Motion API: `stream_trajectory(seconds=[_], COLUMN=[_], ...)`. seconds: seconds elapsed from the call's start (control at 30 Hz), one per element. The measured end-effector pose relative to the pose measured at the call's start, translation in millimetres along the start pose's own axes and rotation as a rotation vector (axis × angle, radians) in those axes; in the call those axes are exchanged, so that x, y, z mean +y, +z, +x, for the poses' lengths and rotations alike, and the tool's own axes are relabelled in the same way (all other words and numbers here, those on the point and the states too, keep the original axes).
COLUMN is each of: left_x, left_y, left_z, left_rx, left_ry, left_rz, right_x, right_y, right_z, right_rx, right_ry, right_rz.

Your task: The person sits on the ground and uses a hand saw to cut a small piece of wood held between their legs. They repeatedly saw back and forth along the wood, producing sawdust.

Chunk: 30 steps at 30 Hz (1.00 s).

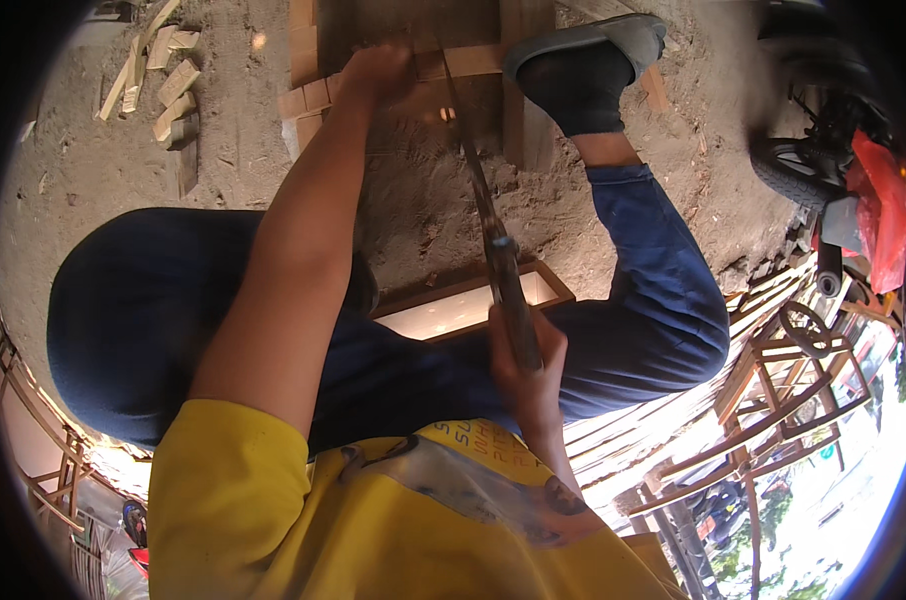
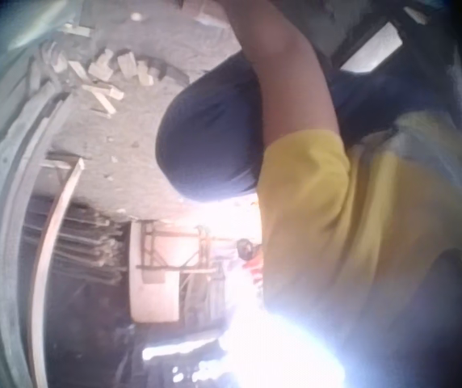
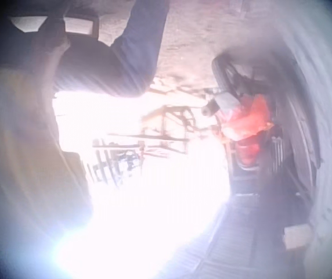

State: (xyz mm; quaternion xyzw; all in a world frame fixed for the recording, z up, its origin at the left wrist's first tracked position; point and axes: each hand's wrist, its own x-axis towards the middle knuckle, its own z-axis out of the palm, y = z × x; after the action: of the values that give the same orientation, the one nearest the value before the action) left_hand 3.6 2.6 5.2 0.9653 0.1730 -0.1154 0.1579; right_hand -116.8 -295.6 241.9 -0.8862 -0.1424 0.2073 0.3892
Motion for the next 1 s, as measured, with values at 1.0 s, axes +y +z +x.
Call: stream_trajectory(seconds=[1.0], left_x=[7.7], left_y=[-3.9], left_z=[-4.5], left_rx=[-0.023], left_ry=[-0.019], left_rz=[0.000], right_x=[-2.3], right_y=[4.9], right_z=[51.6], right_rx=[-0.022], right_ry=[0.154], right_rz=[0.209])
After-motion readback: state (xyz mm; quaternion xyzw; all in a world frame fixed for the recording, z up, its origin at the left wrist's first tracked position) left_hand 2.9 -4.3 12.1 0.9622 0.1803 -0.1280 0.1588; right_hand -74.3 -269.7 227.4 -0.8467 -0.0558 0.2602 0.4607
